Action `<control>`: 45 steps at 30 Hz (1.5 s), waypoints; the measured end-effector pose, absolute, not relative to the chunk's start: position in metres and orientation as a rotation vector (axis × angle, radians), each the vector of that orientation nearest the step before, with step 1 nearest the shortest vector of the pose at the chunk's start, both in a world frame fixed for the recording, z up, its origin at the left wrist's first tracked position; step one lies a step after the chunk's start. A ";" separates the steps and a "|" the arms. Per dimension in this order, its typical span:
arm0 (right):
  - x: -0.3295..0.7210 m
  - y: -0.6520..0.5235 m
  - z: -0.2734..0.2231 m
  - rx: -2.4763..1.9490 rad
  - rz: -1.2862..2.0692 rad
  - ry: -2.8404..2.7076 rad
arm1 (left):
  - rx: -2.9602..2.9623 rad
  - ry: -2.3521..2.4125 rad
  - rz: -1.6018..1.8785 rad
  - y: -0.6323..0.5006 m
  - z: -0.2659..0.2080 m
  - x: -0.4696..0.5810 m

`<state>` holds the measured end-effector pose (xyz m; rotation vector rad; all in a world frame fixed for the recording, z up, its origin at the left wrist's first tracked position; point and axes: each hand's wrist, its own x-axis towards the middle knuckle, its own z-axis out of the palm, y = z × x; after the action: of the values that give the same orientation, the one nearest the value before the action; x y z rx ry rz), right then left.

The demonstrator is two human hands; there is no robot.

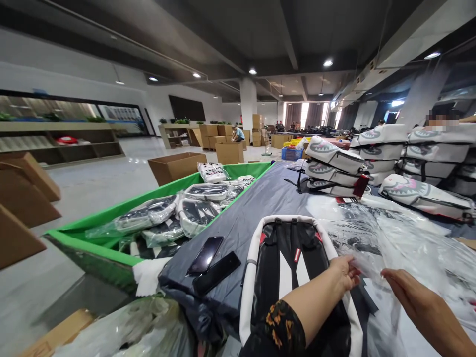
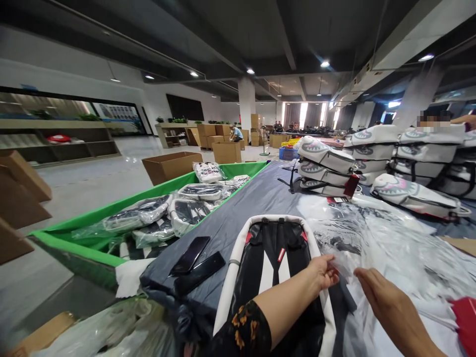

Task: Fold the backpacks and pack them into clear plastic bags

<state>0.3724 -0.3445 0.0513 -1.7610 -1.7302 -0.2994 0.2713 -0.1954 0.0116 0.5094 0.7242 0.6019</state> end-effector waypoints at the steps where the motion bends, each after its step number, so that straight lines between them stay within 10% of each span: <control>1: 0.373 -0.352 0.045 -1.764 -0.323 -1.720 | 0.553 0.750 0.621 -0.196 0.014 0.272; 9: 0.345 -0.357 0.024 -1.721 -0.132 -1.628 | 1.214 0.509 0.993 -0.187 0.075 0.202; 27: 0.252 -0.319 0.006 -1.598 0.608 -1.564 | 0.713 0.855 0.965 -0.243 -0.009 0.097; 45: 0.322 -0.334 0.046 -1.547 0.330 -0.542 | 2.085 1.159 0.633 -0.224 0.003 0.067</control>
<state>0.3224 -0.3335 0.0456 -1.5474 -0.5416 0.3299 0.0666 -0.2243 0.0026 2.0850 1.1590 0.6334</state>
